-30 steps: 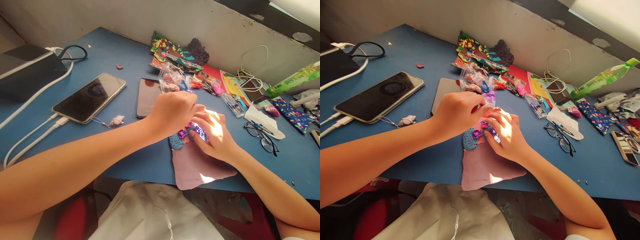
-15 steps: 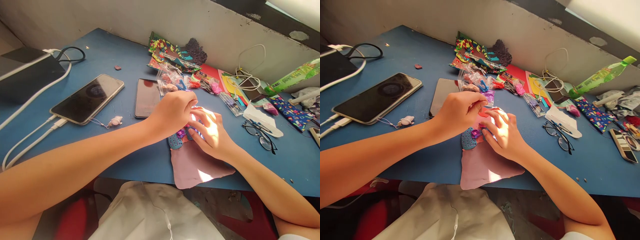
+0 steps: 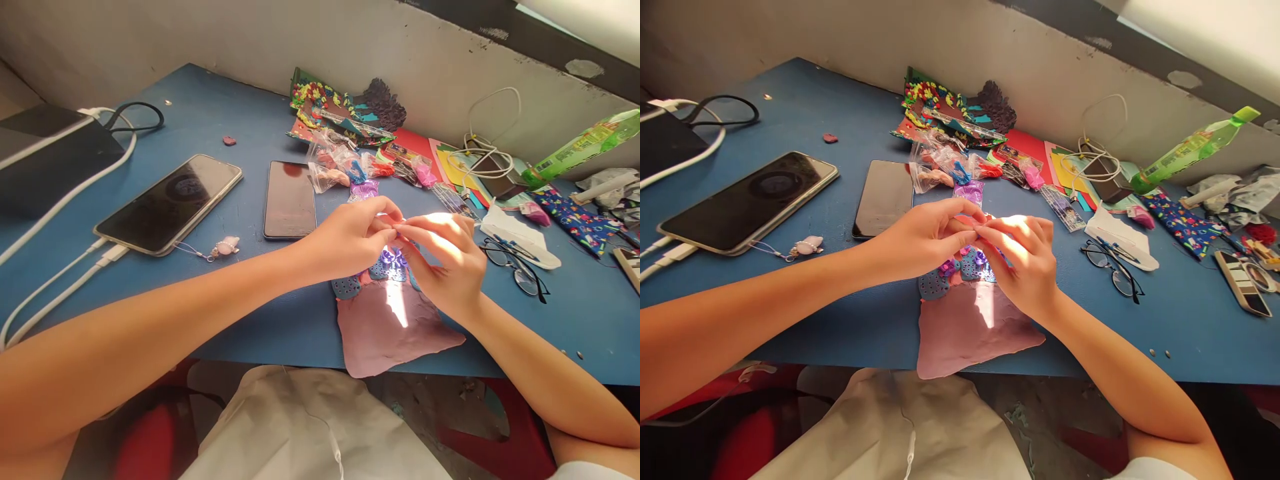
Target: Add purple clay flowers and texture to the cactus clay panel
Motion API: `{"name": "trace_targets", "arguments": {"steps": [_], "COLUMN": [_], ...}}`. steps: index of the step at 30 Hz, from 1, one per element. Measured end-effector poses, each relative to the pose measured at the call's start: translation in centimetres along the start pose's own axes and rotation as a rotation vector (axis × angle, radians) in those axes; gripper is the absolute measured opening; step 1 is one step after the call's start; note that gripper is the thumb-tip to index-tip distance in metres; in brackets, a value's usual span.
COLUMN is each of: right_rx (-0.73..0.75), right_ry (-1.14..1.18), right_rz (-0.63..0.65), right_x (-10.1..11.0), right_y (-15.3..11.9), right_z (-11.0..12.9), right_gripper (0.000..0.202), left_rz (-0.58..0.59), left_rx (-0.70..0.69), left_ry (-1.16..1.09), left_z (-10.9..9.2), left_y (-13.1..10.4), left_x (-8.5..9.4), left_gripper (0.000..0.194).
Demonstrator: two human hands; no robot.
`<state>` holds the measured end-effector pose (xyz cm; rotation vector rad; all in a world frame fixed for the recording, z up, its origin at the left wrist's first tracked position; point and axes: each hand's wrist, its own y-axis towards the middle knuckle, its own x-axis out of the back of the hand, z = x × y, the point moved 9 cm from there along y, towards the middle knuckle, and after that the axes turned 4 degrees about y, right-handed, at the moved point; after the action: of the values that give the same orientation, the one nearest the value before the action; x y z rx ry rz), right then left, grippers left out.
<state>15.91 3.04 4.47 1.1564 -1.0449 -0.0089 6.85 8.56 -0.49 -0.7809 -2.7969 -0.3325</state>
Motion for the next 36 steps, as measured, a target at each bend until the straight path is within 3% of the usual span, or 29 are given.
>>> {"name": "trace_targets", "arguments": {"steps": [8,11,15,21,28,36], "right_rx": [-0.088,-0.121,-0.169,-0.094,-0.051,0.036], "right_ry": [0.152,0.252,0.281,0.088,0.088,0.1], "right_rz": [-0.037,0.044,0.116,0.104,0.119,0.136], "right_x": [0.3,-0.7,-1.6,-1.5,-1.7,-1.8], "right_y": [0.0,-0.2,-0.6,-0.4,-0.5,-0.6], "right_z": [-0.8,-1.2,-2.3,-2.3,-1.8,-0.8], "right_gripper": [0.009,0.009,0.019,0.006,0.023,0.033], "left_rz": [-0.015,-0.002,-0.126,-0.256,-0.221,-0.265], "left_rx": [-0.096,-0.103,-0.135,-0.137,-0.111,-0.061], "left_ry": [0.054,0.027,0.087,0.143,0.009,0.124], "left_z": [-0.9,-0.8,-0.8,-0.9,-0.6,-1.0], "left_y": [-0.2,-0.3,0.1,0.6,0.7,0.4], "left_x": [0.0,-0.1,1.3,2.6,2.3,2.9], "left_gripper": [0.011,0.009,0.012,0.02,0.013,0.019]}}
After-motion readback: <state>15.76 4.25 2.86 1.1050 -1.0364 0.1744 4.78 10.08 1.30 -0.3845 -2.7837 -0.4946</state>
